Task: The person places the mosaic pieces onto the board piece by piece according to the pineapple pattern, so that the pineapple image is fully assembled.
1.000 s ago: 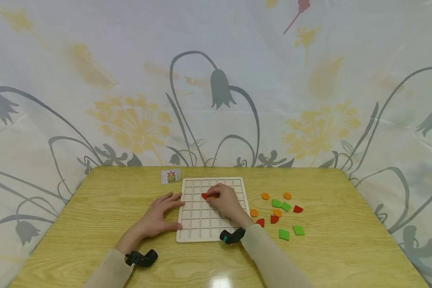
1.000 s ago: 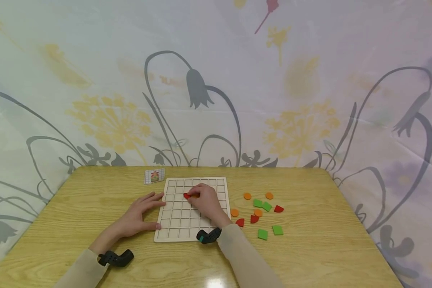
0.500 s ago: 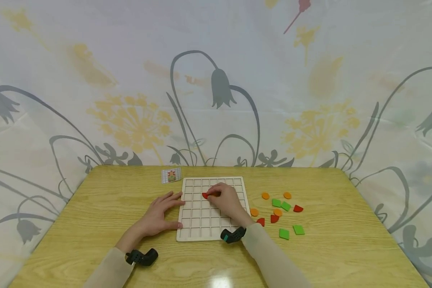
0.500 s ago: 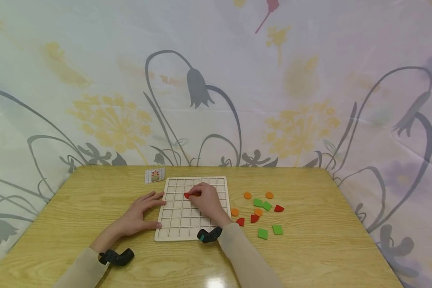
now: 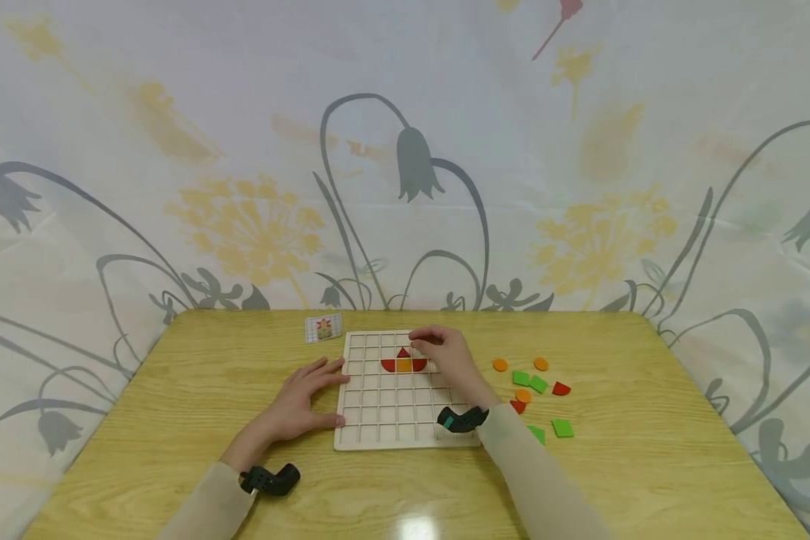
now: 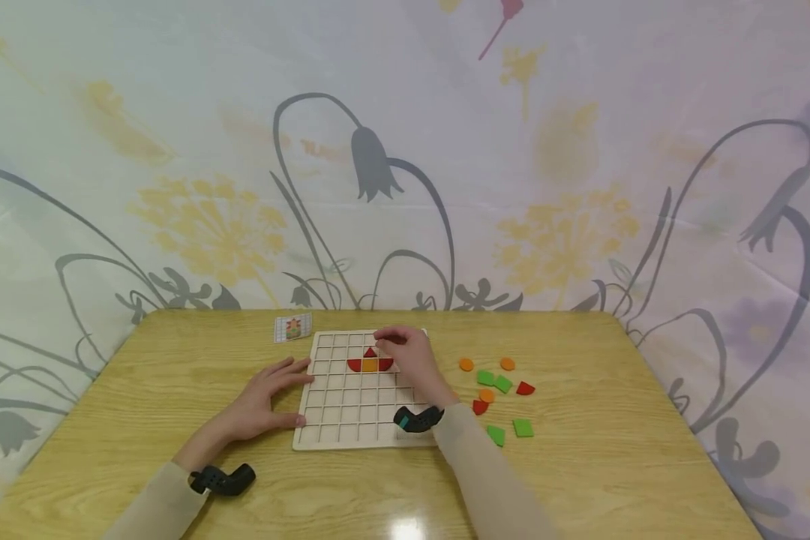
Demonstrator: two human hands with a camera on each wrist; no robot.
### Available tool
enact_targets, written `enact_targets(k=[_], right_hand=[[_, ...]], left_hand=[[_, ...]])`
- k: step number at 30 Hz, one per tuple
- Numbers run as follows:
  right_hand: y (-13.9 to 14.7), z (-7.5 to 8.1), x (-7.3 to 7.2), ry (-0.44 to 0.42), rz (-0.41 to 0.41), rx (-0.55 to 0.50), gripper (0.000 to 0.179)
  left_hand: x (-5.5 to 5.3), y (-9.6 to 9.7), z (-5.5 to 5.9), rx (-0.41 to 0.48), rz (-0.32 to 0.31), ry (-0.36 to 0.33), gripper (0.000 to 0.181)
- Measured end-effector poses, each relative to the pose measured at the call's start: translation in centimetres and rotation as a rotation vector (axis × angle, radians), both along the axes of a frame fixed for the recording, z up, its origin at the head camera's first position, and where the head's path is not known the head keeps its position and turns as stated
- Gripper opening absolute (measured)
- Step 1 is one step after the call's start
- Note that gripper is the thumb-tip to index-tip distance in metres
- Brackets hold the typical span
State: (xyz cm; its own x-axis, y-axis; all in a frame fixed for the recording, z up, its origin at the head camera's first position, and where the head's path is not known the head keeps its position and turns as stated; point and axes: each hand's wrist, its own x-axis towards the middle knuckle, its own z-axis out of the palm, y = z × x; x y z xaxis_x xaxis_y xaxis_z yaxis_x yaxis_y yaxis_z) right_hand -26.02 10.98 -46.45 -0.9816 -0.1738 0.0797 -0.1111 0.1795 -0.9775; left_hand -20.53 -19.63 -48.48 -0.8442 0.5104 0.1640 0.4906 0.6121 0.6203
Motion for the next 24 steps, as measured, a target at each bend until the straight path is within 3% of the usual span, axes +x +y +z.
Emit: enact_targets(k=[8,13,17,24], right_hand=[[3.2,1.1,0.6,-0.002,-0.020,0.066,0.021],[6.0,1.6,1.5,0.057,0.002,0.204,0.019],[8.3,1.7,2.5,0.131,0.040,0.305,0.017],[11.9,0.6,4.3,0.148,0.139,0.421,0.013]], left_hand=[[0.0,0.0,-0.1,-0.008,-0.001,-0.009,0.063],[0.0,0.0,0.0,0.000,-0.003,-0.006,0.063],[0.0,0.1,0.1,0.002,-0.002,-0.012,0.063],[0.0,0.1,0.0,0.006,-0.002,-0.015,0.063]])
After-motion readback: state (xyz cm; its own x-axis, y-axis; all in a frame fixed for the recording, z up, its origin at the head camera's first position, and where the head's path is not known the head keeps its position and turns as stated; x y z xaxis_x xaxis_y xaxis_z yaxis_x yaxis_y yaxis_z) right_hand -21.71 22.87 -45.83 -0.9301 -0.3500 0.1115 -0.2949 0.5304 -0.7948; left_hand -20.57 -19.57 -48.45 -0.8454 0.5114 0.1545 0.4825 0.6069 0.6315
